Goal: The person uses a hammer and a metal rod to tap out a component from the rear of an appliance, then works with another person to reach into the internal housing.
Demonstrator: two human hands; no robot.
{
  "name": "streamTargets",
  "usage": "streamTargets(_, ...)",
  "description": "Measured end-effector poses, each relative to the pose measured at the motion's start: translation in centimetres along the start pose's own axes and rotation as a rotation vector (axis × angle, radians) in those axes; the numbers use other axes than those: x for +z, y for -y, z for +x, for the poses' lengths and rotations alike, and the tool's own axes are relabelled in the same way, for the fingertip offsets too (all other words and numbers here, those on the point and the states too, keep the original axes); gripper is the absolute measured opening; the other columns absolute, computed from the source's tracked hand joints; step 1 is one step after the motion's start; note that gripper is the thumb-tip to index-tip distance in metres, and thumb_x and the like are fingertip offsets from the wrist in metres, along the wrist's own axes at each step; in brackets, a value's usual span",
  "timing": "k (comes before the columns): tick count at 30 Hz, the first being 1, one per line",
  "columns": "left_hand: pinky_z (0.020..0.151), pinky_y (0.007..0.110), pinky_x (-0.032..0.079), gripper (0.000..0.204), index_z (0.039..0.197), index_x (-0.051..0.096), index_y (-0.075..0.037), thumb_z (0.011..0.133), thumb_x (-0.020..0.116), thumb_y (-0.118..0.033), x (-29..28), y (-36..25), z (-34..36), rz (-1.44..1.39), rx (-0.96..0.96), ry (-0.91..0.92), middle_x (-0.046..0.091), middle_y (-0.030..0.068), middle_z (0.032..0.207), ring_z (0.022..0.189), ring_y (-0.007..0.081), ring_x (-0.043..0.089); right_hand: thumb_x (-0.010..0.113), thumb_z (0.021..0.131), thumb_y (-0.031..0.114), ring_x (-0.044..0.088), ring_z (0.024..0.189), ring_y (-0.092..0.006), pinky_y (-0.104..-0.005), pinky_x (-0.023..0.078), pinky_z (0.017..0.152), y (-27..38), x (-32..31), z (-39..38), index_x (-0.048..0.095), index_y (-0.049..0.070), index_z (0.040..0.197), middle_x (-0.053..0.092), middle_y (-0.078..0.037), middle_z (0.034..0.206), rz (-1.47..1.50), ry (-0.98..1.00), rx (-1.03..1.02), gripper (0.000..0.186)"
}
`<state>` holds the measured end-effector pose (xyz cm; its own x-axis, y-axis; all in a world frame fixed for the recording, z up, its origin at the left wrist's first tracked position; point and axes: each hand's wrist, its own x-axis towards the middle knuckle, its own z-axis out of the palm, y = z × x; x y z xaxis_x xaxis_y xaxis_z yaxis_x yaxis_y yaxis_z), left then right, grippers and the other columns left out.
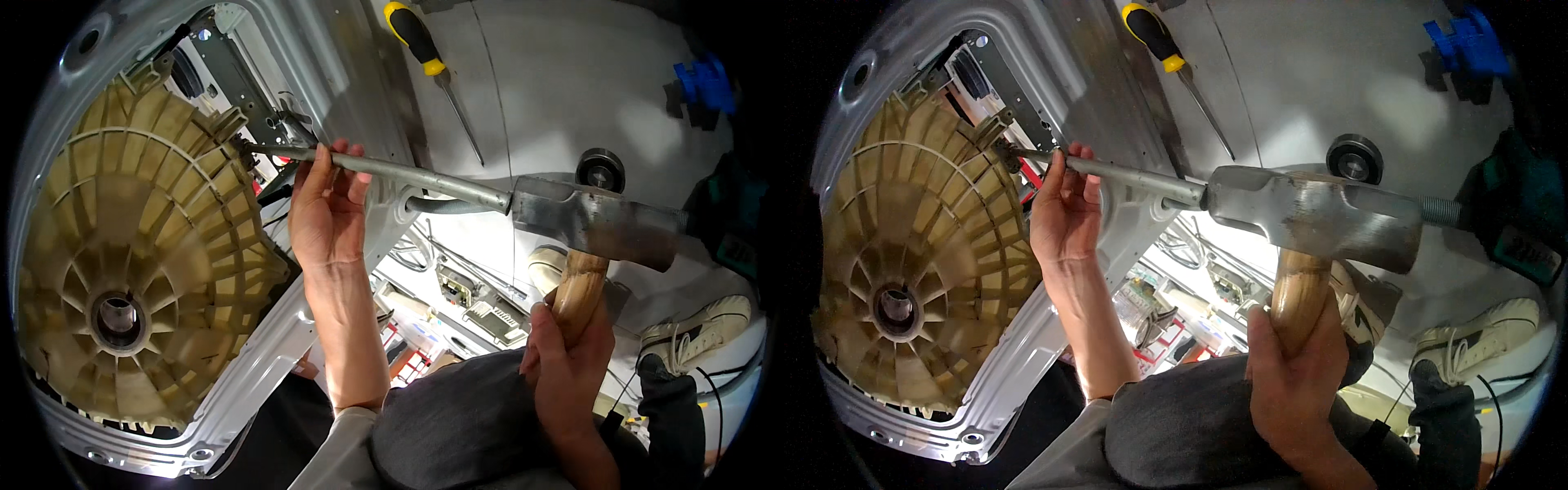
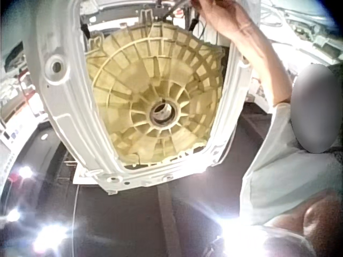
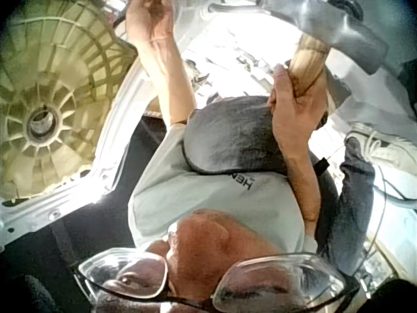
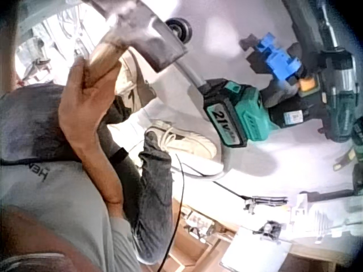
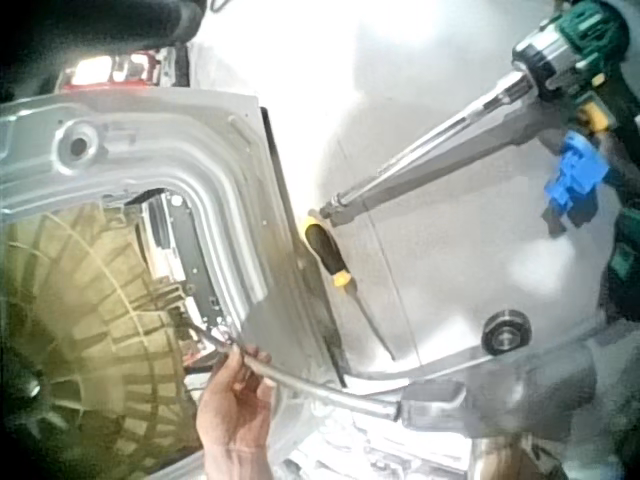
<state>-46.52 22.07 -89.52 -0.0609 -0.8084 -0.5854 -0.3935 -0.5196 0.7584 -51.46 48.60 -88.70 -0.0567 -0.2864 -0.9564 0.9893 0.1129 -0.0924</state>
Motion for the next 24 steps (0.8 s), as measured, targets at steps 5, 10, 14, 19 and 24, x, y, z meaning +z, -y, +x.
streamTargets(5, 0.07, 0.036, 0.063, 0.02, 0.11, 0.053, 0.002, 0.094, 0.06, -0.009, -0.2, -0.2, -0.2, 0.006, 0.013, -0.007, 0.063, 0.0167, 0.105, 0.095, 0.0309, 0.066, 0.058, 0.093, 0.006, 0.051, 0.048, -0.0093, -0.0225, 0.043, 0.041, -0.1, -0.7, -0.4, 0.043, 0.0, 0.11, 0.053, -0.005, 0.072, 0.15, -0.049, 0.007, 0.024)
streamTargets(10, 0.071, 0.036, 0.063, 0.02, 0.11, 0.053, 0.002, 0.094, 0.06, -0.009, 0.2, -0.1, -0.1, 0.016, 0.008, 0.001, 0.063, 0.0161, 0.105, 0.096, 0.0309, 0.066, 0.06, 0.092, 0.009, 0.056, 0.054, -0.0105, -0.0241, 0.047, 0.046, -1.6, -0.7, -0.5, 0.043, -0.003, 0.115, 0.056, -0.007, 0.077, -0.101, 0.045, -0.063, 0.031)
streamTargets(14, 0.069, 0.035, 0.062, 0.019, 0.11, 0.054, 0.001, 0.094, 0.06, -0.009, 0.3, -0.3, 0.0, 0.034, 0.006, -0.024, 0.063, 0.0154, 0.104, 0.095, 0.03, 0.066, 0.059, 0.092, 0.008, 0.048, 0.044, -0.0073, -0.0206, 0.039, 0.04, -0.7, 0.3, 0.1, 0.048, 0.001, 0.103, 0.053, -0.003, 0.066, 0.035, -0.065, -0.015, 0.017)
streamTargets(19, 0.073, 0.035, 0.061, 0.017, 0.109, 0.056, 0.0, 0.095, 0.059, -0.01, 0.3, -0.1, -0.6, 0.065, -0.024, -0.043, 0.064, 0.0143, 0.102, 0.095, 0.0274, 0.066, 0.059, 0.09, 0.011, 0.045, 0.043, -0.0073, -0.0201, 0.035, 0.04, 2.2, -0.8, 2.2, 0.049, 0.0, 0.102, 0.051, -0.002, 0.062, 0.063, -0.106, -0.062, 0.02)
streamTargets(24, 0.084, 0.037, 0.059, 0.015, 0.104, 0.061, 0.002, 0.096, 0.059, -0.01, 0.3, -0.5, -2.3, 0.103, -0.02, 0.03, 0.067, 0.0129, 0.096, 0.095, 0.0251, 0.067, 0.06, 0.09, 0.015, 0.045, 0.044, -0.007, -0.0211, 0.036, 0.04, 3.8, -2.3, 5.4, 0.05, 0.001, 0.104, 0.049, -0.001, 0.061, -0.046, -0.152, -0.18, 0.023)
